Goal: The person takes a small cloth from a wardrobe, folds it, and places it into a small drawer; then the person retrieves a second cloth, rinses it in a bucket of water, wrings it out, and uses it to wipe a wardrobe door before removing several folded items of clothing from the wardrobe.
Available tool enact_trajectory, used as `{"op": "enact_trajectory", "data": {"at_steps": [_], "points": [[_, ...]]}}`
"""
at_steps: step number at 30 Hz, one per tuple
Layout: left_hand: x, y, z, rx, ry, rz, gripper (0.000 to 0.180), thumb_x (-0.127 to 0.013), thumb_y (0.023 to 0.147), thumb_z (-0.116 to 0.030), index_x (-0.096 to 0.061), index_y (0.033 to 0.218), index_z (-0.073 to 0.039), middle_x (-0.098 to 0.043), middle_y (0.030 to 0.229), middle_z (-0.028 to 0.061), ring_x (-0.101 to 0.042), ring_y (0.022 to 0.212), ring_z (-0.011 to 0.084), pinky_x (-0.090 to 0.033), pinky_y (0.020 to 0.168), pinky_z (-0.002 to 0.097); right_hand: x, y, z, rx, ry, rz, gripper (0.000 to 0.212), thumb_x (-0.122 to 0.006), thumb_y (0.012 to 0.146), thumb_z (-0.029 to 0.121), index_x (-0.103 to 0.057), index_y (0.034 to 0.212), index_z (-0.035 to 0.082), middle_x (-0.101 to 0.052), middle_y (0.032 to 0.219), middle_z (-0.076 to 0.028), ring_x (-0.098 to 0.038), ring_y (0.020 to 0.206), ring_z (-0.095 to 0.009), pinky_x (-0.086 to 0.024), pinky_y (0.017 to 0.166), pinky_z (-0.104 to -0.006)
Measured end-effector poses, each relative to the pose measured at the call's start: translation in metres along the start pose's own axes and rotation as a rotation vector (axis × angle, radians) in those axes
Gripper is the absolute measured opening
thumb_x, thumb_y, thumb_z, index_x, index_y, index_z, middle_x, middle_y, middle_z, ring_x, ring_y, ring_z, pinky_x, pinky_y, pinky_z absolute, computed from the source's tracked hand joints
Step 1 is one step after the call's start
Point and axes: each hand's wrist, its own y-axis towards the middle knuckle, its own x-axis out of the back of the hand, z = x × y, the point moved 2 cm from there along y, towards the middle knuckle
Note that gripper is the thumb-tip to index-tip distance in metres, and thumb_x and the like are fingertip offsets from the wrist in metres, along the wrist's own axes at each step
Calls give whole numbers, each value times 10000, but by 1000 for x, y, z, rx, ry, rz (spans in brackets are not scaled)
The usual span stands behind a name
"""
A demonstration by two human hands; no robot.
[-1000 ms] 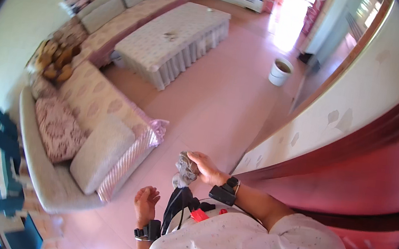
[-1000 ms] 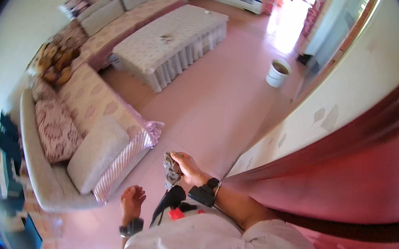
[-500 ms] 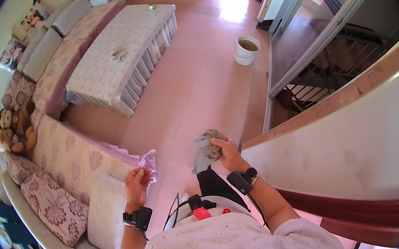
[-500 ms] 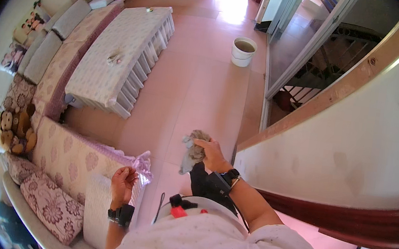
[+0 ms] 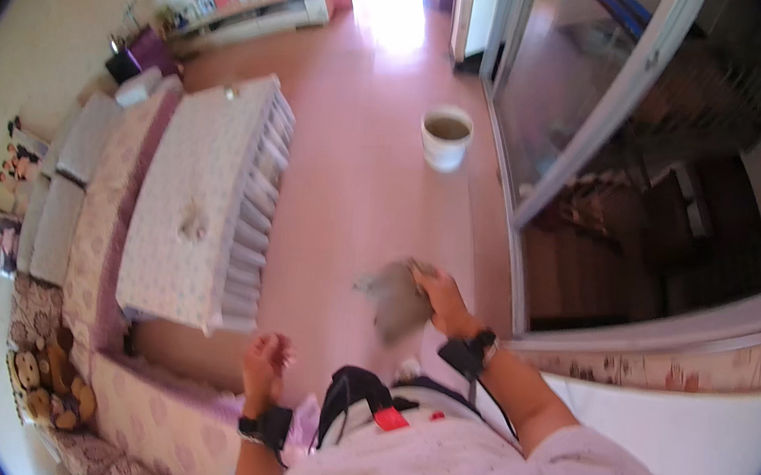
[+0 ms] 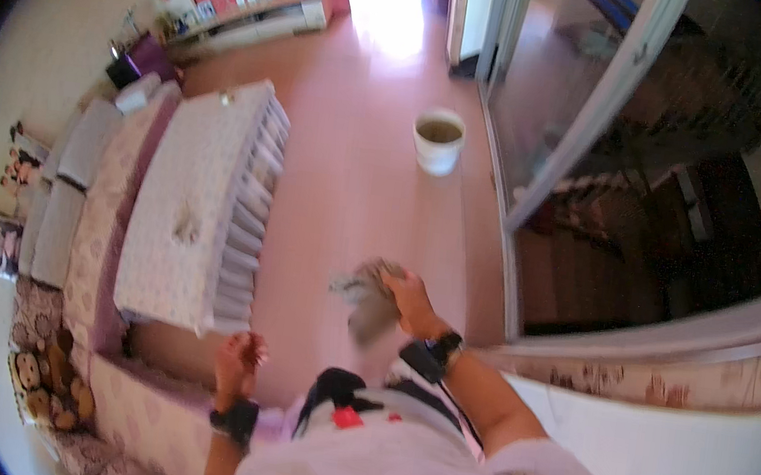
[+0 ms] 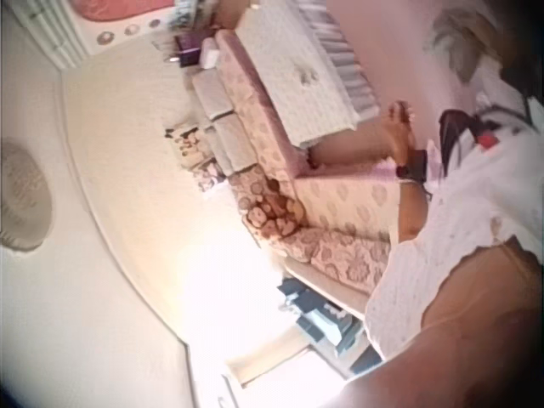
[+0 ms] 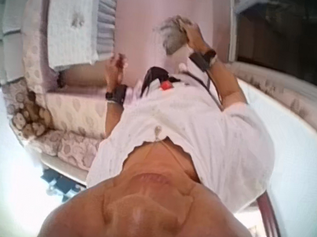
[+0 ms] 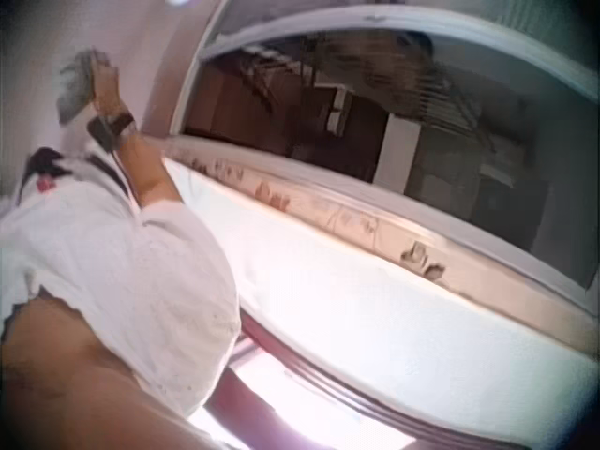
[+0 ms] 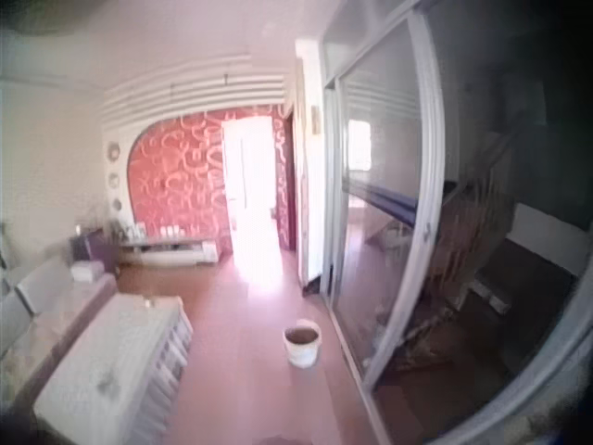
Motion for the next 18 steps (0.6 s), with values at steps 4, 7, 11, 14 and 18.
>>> {"op": "enact_trajectory", "data": {"at_steps": [4, 7, 11, 14, 18], "points": [[-42, 89, -1, 164, -7, 121, 94, -506, 888, -98, -557, 890, -19, -610, 811, 99, -593, 677, 183, -471, 601, 277, 8, 53, 30, 13, -51, -139, 192, -525, 879, 143, -560, 1030, 30, -618, 907, -58, -597, 787, -153, -499, 686, -284], [-72, 155, -12, 180, 41, 212, 100, -516, 888, -109, -562, 896, -21, -616, 822, 99, -603, 698, 184, -482, 628, 280, 22, 84, 49, 17, 93, -188, 196, -537, 884, 190, -558, 1021, 51, -622, 870, -56, -608, 717, -168, -510, 640, -307], [-118, 252, -41, 158, 95, 297, 114, -543, 878, -128, -568, 907, -20, -620, 833, 92, -603, 702, 169, -482, 644, 276, 43, 135, 78, 97, 81, -165, 146, -533, 892, 194, -553, 952, 62, -610, 784, -33, -592, 644, -123, -482, 536, -260], [-161, 317, -70, 188, 147, 366, 123, -542, 878, -133, -570, 908, -18, -623, 845, 90, -603, 719, 164, -482, 651, 270, 60, 182, 90, 135, 69, -322, 119, -576, 858, 153, -552, 933, 63, -608, 761, -37, -573, 589, -131, -457, 503, -252], [-211, 385, -108, 192, 322, 441, 154, -538, 875, -149, -574, 927, -8, -622, 863, 85, -604, 753, 158, -490, 681, 272, 36, 209, 127, 204, 89, -395, 201, -611, 805, 83, -538, 986, 34, -621, 856, -67, -612, 714, -160, -514, 636, -284]]}}
